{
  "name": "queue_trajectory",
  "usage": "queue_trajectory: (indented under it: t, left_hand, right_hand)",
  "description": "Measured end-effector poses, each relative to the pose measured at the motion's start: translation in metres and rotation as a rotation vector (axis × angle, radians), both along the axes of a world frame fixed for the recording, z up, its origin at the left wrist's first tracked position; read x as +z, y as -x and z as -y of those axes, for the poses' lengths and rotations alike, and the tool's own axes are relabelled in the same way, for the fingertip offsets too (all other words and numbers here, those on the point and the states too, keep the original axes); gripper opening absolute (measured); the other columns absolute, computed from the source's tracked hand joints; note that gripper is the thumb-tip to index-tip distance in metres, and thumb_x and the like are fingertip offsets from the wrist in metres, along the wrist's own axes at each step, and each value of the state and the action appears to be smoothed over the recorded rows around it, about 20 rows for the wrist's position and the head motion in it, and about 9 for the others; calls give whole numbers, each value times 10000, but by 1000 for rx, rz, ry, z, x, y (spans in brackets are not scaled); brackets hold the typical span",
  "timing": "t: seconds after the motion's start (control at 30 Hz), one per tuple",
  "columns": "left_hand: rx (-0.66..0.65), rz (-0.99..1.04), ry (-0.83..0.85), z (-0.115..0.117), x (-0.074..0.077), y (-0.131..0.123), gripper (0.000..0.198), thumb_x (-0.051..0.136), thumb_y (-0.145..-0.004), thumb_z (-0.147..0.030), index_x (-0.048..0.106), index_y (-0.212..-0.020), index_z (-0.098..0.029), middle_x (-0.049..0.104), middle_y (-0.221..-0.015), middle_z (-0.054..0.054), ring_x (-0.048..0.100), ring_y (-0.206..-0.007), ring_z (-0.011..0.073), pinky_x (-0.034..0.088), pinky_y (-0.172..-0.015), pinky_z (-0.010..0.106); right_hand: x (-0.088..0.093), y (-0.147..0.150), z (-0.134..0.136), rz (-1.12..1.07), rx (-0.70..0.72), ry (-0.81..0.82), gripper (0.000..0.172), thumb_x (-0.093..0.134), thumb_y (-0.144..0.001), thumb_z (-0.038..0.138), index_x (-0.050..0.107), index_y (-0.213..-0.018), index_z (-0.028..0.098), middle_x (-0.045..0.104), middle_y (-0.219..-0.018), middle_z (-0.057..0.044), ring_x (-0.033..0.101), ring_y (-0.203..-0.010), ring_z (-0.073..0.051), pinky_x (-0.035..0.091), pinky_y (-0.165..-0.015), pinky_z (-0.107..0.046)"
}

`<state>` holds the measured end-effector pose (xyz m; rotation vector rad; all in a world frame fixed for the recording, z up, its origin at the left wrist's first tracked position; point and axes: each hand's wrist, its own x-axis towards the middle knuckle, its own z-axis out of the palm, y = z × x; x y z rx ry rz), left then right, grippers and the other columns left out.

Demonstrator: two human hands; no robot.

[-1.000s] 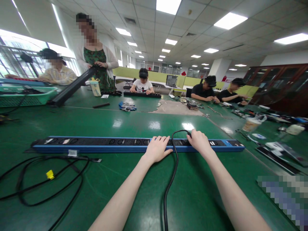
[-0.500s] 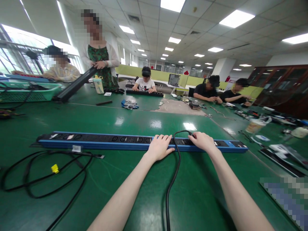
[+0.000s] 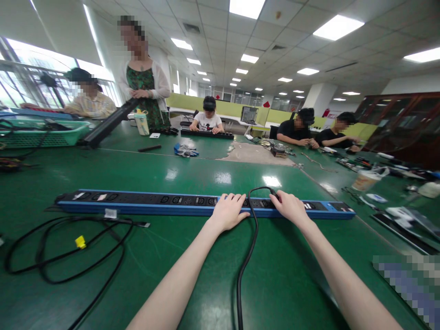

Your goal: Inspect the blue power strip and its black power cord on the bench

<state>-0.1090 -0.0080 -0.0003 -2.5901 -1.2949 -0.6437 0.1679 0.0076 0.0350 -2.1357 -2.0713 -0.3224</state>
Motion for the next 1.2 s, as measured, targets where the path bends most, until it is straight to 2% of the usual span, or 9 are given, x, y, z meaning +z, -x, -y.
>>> queue_trajectory:
  t: [0.23, 0.5, 0.87, 1.03, 1.2]
  left_hand:
    - [3, -17, 3, 0, 1, 0, 671, 415, -983, -640, 427, -1519, -236, 597, -1419, 120, 548, -1238, 299, 379, -1049, 447]
    - [-1, -15, -4, 0, 2, 0, 671, 404, -984, -649, 444, -1503, -227, 603, -1413, 112, 548, -1230, 294, 387, -1046, 442]
    - [9, -18, 2, 4, 5, 0, 661, 411, -989, -631, 433, -1510, -225, 590, -1431, 124, 551, -1233, 301, 383, -1053, 460]
    - [13, -25, -4, 3, 6, -2, 660, 425, -983, -639, 443, -1495, -224, 591, -1426, 123, 552, -1237, 297, 386, -1050, 448]
    - [1, -31, -4, 1, 6, -2, 665, 409, -984, -652, 447, -1489, -220, 597, -1415, 124, 557, -1225, 299, 392, -1040, 445]
  right_hand:
    - [-8, 1, 6, -4, -38, -53, 543, 265, -1040, 641, 629, -1048, 238, 720, -875, -108, 698, -849, -272, 429, -734, -315]
    - [-5, 6, 9, 3, -57, -46, 544, 275, -1042, 635, 629, -1040, 221, 724, -890, -120, 707, -868, -284, 434, -723, -324]
    - [21, 0, -4, -2, 0, 134, 570, 365, -988, 678, 694, -955, 214, 734, -959, -142, 703, -934, -308, 468, -773, -355]
    - [23, -5, -7, -52, 16, 149, 586, 364, -971, 701, 700, -890, 228, 733, -924, -117, 699, -930, -294, 460, -759, -339]
    - [23, -5, -7, -7, 30, 85, 601, 339, -975, 693, 695, -833, 230, 723, -868, -112, 698, -884, -303, 453, -734, -350]
